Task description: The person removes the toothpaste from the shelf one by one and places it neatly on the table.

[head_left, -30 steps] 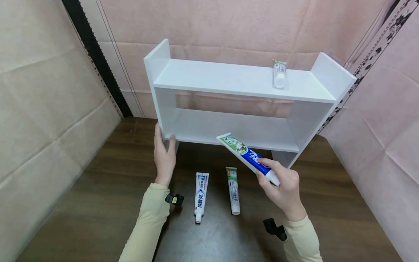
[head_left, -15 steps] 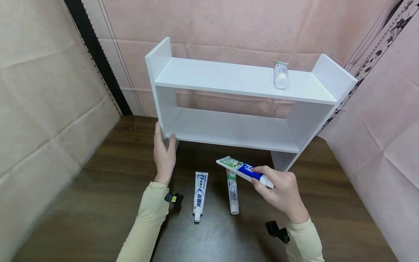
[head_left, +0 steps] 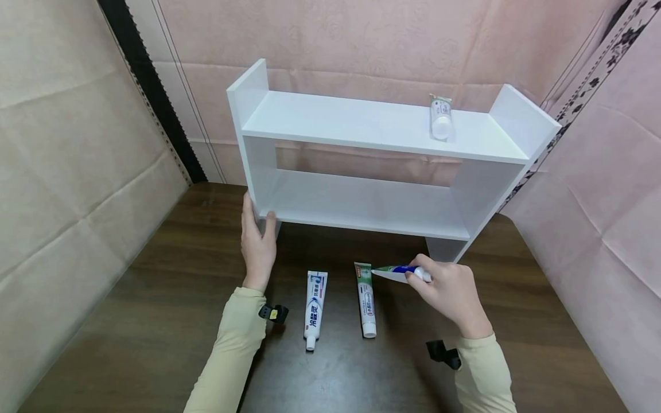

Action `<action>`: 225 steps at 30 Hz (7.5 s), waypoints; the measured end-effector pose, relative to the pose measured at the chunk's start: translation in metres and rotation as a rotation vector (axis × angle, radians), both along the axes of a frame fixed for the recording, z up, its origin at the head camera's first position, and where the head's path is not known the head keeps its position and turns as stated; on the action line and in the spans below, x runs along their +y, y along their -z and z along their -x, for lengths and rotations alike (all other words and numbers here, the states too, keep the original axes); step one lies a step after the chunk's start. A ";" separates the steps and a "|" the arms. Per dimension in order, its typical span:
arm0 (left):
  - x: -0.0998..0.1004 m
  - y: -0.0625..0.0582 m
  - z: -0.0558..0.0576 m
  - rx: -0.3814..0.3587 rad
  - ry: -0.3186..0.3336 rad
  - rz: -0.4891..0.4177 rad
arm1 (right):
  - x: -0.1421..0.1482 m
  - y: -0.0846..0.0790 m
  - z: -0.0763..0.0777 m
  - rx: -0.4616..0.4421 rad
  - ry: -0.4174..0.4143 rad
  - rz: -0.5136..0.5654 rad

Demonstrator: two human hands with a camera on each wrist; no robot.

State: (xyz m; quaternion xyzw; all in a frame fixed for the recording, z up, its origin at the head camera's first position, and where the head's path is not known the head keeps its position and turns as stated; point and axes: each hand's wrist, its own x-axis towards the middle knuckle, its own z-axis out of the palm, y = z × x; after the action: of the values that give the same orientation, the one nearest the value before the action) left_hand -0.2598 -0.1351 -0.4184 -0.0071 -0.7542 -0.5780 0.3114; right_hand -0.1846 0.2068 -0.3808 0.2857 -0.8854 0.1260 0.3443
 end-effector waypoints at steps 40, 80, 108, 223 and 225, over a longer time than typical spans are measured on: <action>0.000 -0.001 0.001 0.001 0.011 -0.024 | -0.003 0.052 -0.010 -0.709 0.268 -0.173; 0.000 0.000 -0.001 -0.008 0.004 -0.009 | -0.002 0.036 0.001 -0.837 0.205 -0.212; -0.002 0.001 0.000 -0.004 0.013 -0.025 | -0.021 -0.146 0.023 0.164 0.203 0.358; -0.001 0.000 0.002 0.004 -0.023 0.002 | 0.000 -0.086 -0.011 0.158 0.080 0.517; -0.001 -0.001 0.002 0.005 -0.021 0.003 | 0.002 -0.080 -0.015 0.162 0.085 0.533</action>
State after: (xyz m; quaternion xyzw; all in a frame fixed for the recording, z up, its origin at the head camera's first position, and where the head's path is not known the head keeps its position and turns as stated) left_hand -0.2621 -0.1361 -0.4177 -0.0010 -0.7544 -0.5737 0.3191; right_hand -0.1692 0.2088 -0.3006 0.1568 -0.8017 0.3168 0.4820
